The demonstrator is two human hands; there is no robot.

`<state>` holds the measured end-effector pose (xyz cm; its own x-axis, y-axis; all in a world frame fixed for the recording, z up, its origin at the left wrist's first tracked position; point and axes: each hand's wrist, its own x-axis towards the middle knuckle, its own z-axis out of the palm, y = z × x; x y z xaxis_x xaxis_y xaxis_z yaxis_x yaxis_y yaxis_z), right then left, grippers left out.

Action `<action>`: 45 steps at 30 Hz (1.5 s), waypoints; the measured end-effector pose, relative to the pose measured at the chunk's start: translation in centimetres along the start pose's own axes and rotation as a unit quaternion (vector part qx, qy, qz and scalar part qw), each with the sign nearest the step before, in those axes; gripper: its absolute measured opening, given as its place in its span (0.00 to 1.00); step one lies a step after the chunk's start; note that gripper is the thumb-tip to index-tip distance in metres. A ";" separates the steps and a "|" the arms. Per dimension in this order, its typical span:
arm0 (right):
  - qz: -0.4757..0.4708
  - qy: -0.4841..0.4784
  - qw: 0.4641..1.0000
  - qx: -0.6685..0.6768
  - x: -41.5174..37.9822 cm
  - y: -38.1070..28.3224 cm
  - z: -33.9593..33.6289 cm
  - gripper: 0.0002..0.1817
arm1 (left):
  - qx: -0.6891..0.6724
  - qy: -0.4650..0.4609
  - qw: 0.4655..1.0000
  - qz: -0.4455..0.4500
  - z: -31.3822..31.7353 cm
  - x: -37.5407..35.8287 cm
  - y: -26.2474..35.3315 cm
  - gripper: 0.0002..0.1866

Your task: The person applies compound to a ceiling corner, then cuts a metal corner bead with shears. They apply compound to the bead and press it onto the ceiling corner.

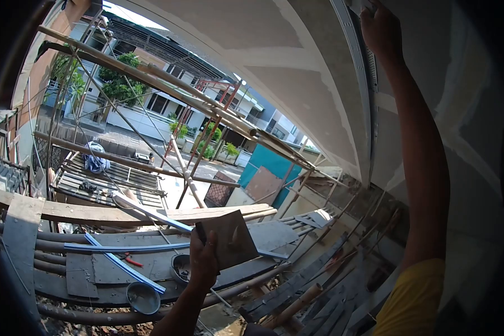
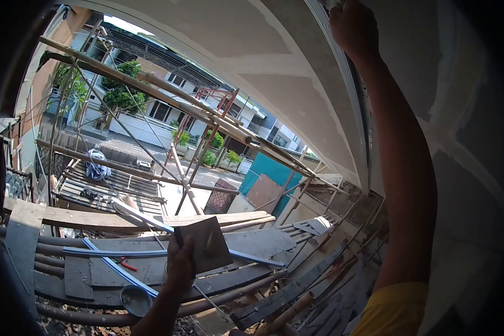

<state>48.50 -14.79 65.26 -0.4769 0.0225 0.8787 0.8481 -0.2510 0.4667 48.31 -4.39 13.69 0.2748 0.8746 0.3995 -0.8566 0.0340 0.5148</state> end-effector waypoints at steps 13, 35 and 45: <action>-0.047 0.046 0.977 -0.201 3.0 -2.4 3.8 0.15 | -0.013 -0.011 1.000 0.008 0.2 -0.6 -0.1 0.18; -0.126 0.012 0.973 -0.194 0.9 0.0 1.9 0.20 | -0.008 -0.016 1.000 -0.002 2.1 -2.1 0.5 0.15; -0.008 0.016 0.985 -0.171 4.8 -2.0 2.7 0.13 | 0.034 -0.034 0.998 0.037 2.5 -2.4 -0.5 0.16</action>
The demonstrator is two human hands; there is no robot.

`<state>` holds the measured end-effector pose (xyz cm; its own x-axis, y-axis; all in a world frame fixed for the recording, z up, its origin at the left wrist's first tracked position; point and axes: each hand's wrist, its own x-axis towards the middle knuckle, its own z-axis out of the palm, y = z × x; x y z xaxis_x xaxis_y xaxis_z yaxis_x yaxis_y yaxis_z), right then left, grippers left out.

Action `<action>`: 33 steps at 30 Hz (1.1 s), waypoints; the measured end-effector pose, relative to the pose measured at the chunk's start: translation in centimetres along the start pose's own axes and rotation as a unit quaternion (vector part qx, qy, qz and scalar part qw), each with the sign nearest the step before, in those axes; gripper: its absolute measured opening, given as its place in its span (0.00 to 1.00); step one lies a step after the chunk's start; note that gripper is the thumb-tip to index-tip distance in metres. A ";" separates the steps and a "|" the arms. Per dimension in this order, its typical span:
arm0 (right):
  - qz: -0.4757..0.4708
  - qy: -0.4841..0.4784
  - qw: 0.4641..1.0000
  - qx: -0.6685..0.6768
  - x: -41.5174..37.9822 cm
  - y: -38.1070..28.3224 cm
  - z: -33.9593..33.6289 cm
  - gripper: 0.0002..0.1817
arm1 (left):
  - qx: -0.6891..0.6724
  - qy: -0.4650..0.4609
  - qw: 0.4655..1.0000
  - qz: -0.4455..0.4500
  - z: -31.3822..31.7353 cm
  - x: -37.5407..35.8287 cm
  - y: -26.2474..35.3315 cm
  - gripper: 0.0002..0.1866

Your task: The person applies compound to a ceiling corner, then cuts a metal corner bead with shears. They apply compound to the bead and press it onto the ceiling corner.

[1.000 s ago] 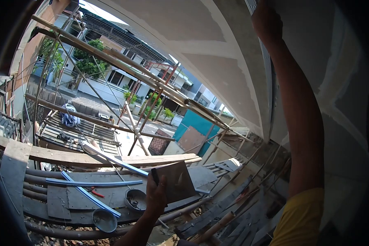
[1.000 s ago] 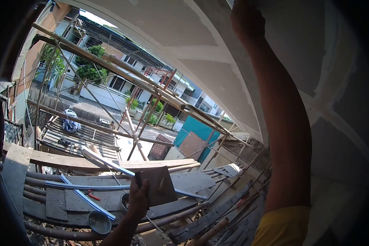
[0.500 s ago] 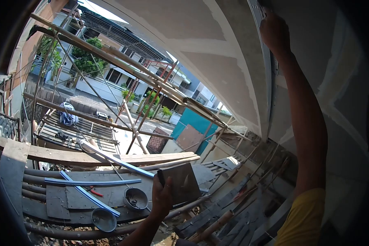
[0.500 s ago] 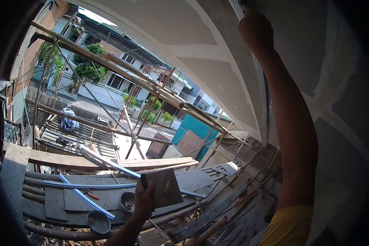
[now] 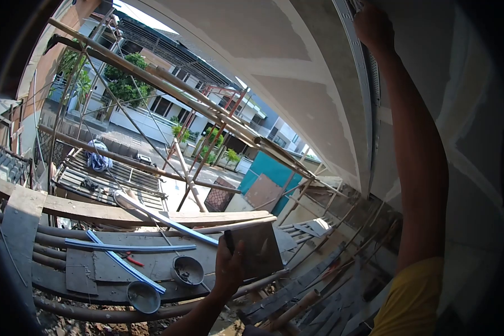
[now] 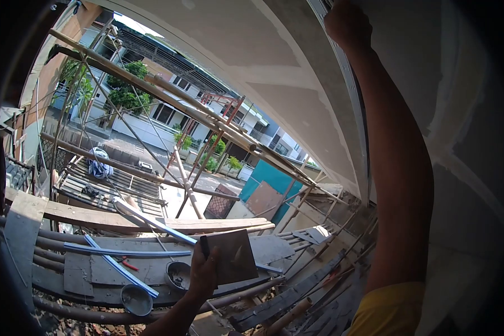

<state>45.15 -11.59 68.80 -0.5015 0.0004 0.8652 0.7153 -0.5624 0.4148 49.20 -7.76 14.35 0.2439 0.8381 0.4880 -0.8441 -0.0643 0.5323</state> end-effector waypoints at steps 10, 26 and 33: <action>-0.130 0.047 0.990 0.020 -2.9 3.8 0.1 0.14 | -0.001 -0.009 1.000 0.010 -0.1 -0.2 0.2 0.17; -0.140 0.027 0.989 -0.048 -1.6 1.5 2.9 0.19 | 0.049 -0.018 0.998 -0.018 -0.8 -0.2 -1.2 0.18; -0.163 0.017 0.986 -0.022 -3.0 3.4 0.0 0.17 | 0.016 -0.024 0.999 -0.026 0.1 -1.0 -2.2 0.19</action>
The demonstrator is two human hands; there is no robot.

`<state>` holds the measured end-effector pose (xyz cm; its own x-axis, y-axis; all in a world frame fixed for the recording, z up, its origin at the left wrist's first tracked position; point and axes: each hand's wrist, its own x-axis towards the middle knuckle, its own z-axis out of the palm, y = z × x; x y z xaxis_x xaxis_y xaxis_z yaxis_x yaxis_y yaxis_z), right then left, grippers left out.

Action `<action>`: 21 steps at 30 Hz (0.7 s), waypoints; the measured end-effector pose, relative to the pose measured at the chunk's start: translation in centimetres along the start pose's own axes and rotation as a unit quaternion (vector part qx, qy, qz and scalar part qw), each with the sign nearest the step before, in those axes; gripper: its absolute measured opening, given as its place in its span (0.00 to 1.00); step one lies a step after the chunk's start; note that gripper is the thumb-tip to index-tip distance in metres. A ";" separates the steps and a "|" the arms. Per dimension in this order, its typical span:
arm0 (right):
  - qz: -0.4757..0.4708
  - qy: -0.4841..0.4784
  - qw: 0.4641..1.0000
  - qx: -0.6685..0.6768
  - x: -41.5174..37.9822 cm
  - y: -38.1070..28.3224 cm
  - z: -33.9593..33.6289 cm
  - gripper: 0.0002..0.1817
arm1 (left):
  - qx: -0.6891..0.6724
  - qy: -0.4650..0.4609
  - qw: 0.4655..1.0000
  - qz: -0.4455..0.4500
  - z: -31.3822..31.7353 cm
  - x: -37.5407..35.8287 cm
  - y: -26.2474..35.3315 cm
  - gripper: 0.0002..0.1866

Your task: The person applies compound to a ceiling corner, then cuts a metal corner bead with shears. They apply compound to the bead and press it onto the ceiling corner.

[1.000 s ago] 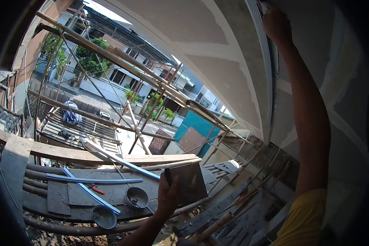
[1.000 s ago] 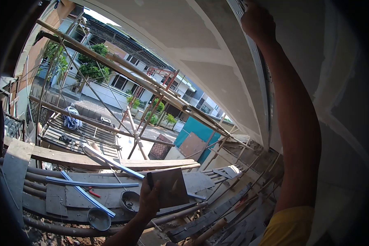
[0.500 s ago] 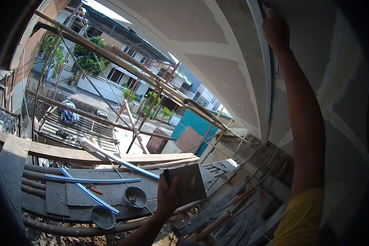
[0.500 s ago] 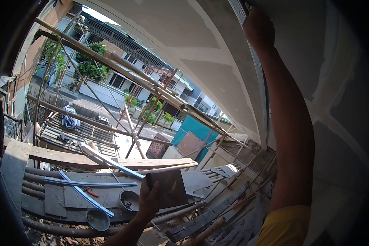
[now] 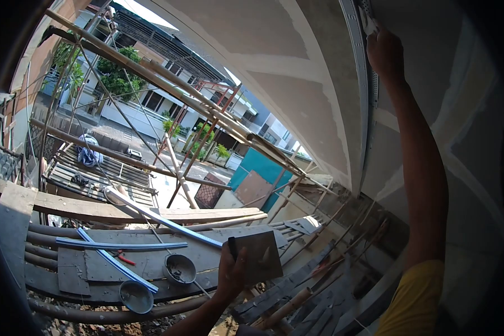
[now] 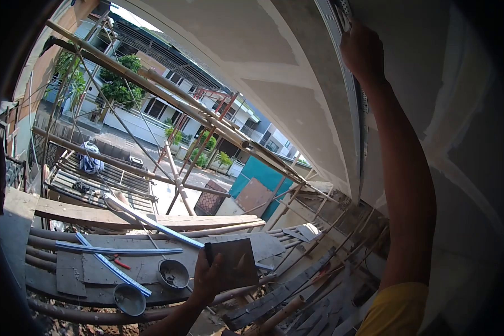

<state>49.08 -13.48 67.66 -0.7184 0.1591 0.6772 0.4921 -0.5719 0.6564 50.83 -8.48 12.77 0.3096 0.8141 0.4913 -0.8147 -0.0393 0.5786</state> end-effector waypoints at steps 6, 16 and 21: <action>0.056 0.002 0.996 -0.069 2.3 -2.1 0.9 0.12 | 0.017 -0.018 1.000 0.000 0.8 -0.3 0.0 0.20; 0.087 0.061 0.994 -0.026 2.6 -2.2 2.1 0.16 | 0.009 -0.009 1.000 0.014 0.8 -0.2 -0.2 0.21; 0.115 0.038 0.992 -0.031 3.1 -3.4 2.3 0.16 | 0.029 -0.002 0.999 0.021 0.0 0.4 -1.6 0.21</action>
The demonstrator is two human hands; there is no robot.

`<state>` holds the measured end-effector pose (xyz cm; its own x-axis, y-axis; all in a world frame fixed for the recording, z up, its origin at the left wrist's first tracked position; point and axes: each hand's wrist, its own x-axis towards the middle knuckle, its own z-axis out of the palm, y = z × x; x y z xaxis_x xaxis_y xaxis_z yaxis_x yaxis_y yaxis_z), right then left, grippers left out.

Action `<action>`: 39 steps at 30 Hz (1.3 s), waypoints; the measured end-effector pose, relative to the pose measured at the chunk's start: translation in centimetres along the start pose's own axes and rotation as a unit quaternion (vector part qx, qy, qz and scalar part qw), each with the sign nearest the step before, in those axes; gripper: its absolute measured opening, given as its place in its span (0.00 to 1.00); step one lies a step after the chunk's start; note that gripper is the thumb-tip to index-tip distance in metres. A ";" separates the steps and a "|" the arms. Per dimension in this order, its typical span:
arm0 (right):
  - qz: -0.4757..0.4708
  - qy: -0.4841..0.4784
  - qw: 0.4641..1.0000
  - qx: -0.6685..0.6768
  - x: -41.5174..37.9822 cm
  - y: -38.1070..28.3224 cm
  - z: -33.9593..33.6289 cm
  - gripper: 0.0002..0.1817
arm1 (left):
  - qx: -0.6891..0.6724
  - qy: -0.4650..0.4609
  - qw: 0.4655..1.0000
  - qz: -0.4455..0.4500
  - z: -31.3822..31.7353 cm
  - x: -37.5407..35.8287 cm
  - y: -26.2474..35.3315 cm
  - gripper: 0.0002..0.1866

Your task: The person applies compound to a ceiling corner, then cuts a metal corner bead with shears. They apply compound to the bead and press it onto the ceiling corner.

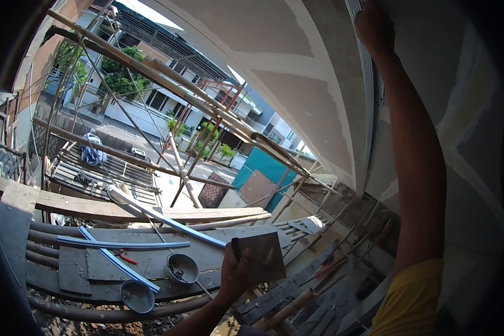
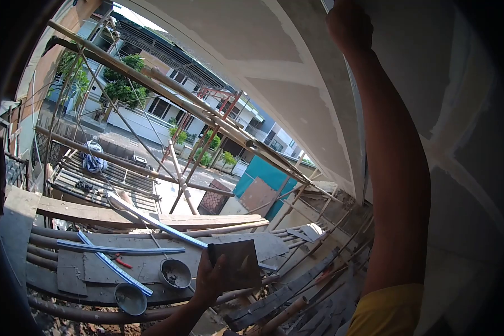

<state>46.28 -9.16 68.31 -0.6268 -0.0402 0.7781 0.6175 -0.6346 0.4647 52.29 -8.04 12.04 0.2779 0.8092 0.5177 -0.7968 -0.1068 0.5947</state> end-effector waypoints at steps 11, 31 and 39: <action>-0.165 -0.097 0.960 0.202 -10.0 0.1 -5.9 0.19 | -0.264 -0.013 0.944 -0.197 -0.4 1.0 3.8 0.16; -0.356 -0.317 0.776 0.412 -32.7 0.8 -14.1 0.19 | -0.091 0.038 0.995 0.000 -3.4 2.5 9.0 0.18; -0.499 -0.318 0.696 0.406 -33.8 -1.3 -14.7 0.13 | 0.090 0.014 0.991 0.096 -3.3 2.6 7.3 0.17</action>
<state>59.68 -18.35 35.22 -0.7584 0.6221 -0.1945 0.2515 0.5546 0.7932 45.43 -4.80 15.69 0.1136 0.7794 0.6161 -0.7243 -0.3595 0.5883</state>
